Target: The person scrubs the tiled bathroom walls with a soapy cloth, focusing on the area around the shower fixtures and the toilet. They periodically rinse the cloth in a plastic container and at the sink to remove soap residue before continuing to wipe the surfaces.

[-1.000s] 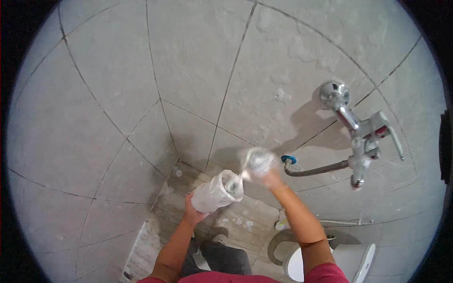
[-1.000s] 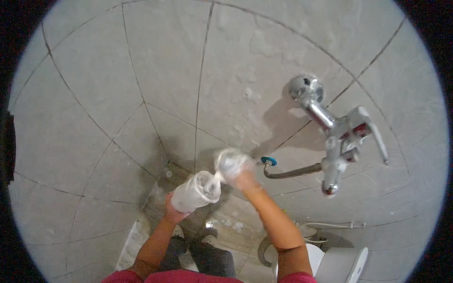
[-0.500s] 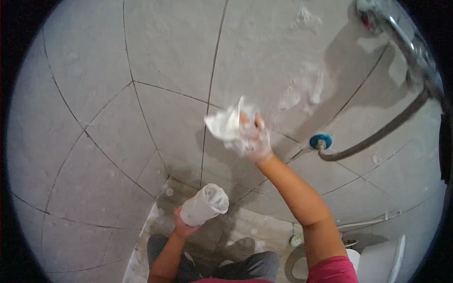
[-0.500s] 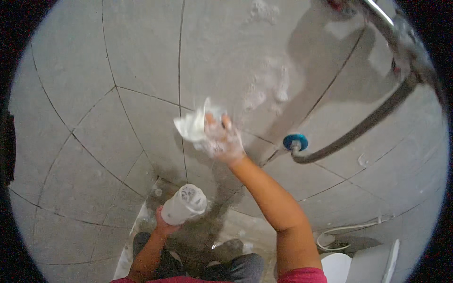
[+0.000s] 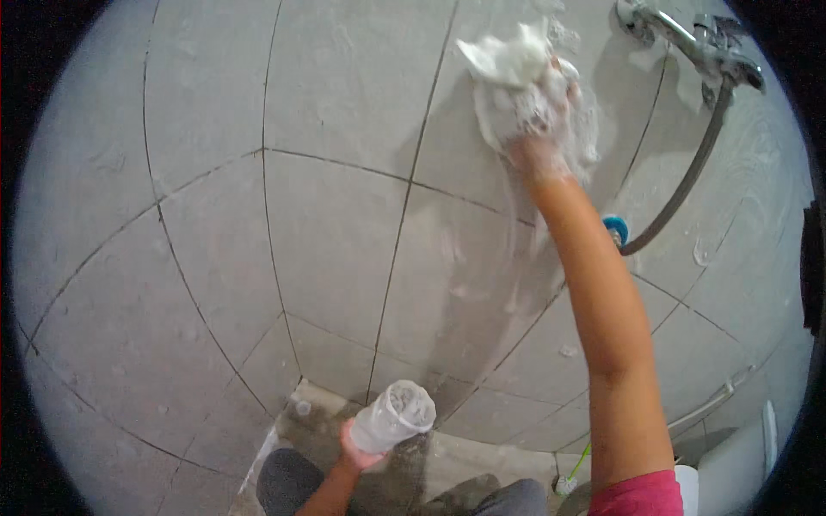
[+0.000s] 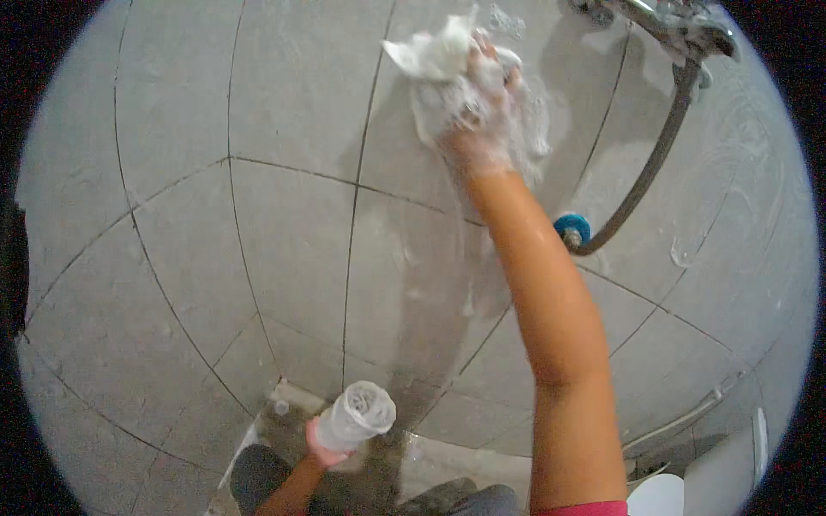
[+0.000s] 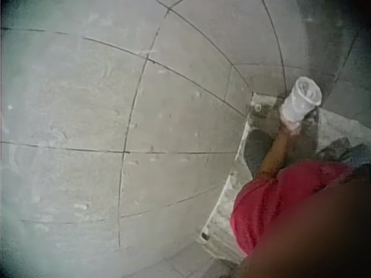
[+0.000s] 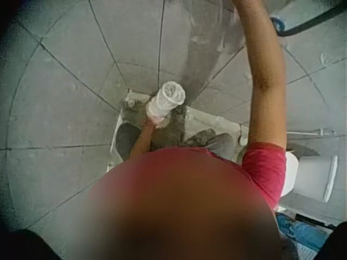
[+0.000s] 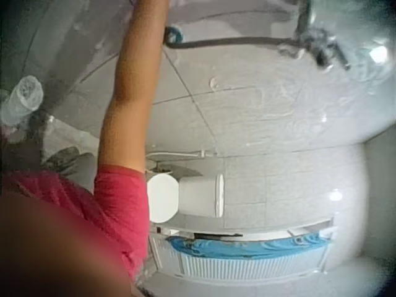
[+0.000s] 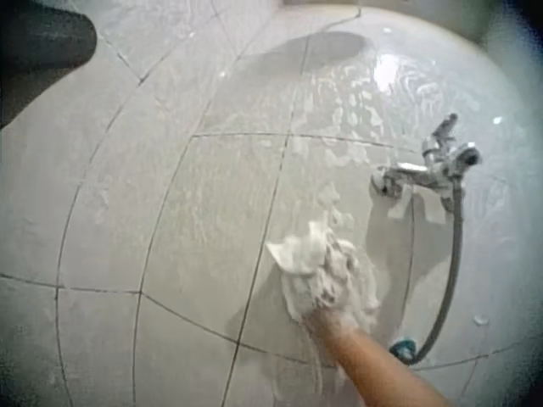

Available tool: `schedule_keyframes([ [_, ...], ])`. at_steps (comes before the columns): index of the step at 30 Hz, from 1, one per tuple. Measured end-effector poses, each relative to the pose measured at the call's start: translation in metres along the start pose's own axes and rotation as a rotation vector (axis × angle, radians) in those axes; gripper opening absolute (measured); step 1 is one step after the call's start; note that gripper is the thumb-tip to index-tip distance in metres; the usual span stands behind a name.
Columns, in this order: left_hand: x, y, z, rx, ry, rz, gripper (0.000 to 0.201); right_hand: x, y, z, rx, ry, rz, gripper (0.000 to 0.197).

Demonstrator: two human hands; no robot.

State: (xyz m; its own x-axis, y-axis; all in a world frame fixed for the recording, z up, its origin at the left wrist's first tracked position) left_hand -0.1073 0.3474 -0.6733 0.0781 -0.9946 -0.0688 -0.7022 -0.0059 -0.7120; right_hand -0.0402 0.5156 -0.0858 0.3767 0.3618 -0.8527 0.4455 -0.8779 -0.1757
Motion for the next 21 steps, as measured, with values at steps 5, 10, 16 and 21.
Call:
schedule_keyframes([
  [5,0.010,-0.051,-0.045,0.002,-0.112,0.032,0.056,0.008,-0.022,0.049,-0.027,0.163,0.013,0.052],
  [10,-0.004,-0.043,-0.013,0.529,0.361,-0.067,0.059,0.080,0.022,0.098,-0.575,0.376,0.664,0.045],
  [16,-0.005,-0.025,0.015,0.616,0.406,0.067,0.062,0.026,0.000,0.016,-0.831,0.257,0.785,0.052],
  [21,0.004,-0.028,0.012,0.544,0.394,-0.056,0.062,-0.086,-0.029,0.035,0.253,0.137,0.190,0.042],
])
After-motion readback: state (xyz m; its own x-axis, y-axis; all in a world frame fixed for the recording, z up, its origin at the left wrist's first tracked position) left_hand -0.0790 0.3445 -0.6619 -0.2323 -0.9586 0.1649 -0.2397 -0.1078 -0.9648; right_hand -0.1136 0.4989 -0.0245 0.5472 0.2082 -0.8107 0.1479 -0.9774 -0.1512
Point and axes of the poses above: each hand's wrist, its own x-axis away from the middle knuckle, its own y-axis out of the back of the hand, z = x × y, the point moved 5 cm from there along -x, towards the middle knuckle, and after that the axes turned 4 degrees about -y, right-handed, at the moved point
